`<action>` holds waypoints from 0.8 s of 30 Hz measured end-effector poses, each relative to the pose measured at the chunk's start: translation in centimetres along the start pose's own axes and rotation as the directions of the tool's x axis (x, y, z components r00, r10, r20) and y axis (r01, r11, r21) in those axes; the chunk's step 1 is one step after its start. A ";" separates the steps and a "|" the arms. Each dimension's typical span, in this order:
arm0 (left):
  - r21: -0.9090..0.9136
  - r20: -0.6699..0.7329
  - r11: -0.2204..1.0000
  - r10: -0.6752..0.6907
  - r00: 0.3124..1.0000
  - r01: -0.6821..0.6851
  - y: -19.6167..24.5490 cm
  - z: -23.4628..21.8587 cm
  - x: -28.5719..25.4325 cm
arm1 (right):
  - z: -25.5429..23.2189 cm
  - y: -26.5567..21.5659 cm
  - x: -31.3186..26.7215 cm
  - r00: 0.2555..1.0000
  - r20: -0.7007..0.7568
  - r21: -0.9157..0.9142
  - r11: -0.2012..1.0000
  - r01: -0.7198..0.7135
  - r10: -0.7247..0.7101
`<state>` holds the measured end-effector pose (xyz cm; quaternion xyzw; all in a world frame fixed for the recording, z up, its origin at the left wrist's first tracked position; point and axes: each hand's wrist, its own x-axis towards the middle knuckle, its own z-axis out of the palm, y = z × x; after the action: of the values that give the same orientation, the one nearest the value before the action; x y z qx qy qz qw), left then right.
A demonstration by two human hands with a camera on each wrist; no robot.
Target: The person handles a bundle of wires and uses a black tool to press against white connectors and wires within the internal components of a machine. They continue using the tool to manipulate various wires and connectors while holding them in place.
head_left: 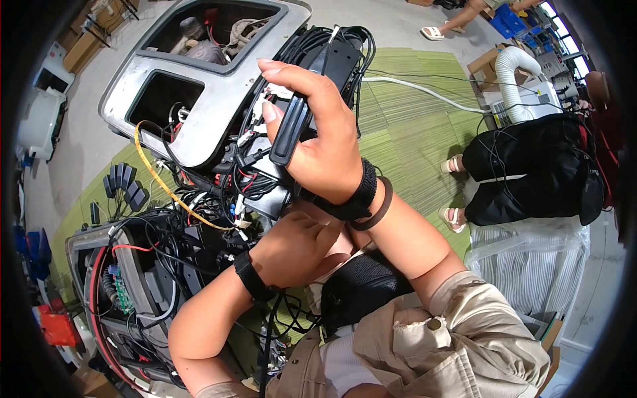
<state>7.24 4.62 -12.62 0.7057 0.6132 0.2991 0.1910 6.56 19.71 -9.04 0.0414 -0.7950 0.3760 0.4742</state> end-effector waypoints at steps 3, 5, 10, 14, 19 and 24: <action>-0.008 0.000 1.000 0.011 1.000 -0.011 0.1 -0.2 0.1 | 0.0 -0.2 -0.1 1.000 0.003 0.003 1.000 -0.011 0.011; -0.039 -0.005 0.999 0.022 1.000 -0.022 0.2 -0.3 0.2 | 0.1 -0.3 -0.3 1.000 0.013 -0.002 1.000 -0.020 0.020; -0.009 -0.010 0.998 0.056 0.998 -0.056 0.1 -0.1 0.0 | 0.6 -0.3 -0.8 0.999 0.048 0.014 1.000 0.004 -0.004; 0.050 -0.031 0.995 0.083 0.996 -0.082 0.2 -0.3 0.0 | 0.6 0.1 -1.3 0.998 0.065 0.024 1.000 0.010 -0.012; 0.051 -0.054 0.996 0.076 0.996 -0.073 0.0 -0.1 -0.1 | -0.4 1.1 -2.5 0.987 0.159 0.022 1.000 -0.003 -0.001; 0.152 -0.058 0.976 0.169 0.984 -0.158 -0.1 -0.6 -0.1 | -1.4 2.7 -5.1 0.937 0.349 -0.029 0.999 0.029 -0.017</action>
<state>6.74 4.51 -12.26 0.7549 0.5798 0.2926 0.0913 9.24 21.05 -14.13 0.1088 -0.8721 0.3437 0.3307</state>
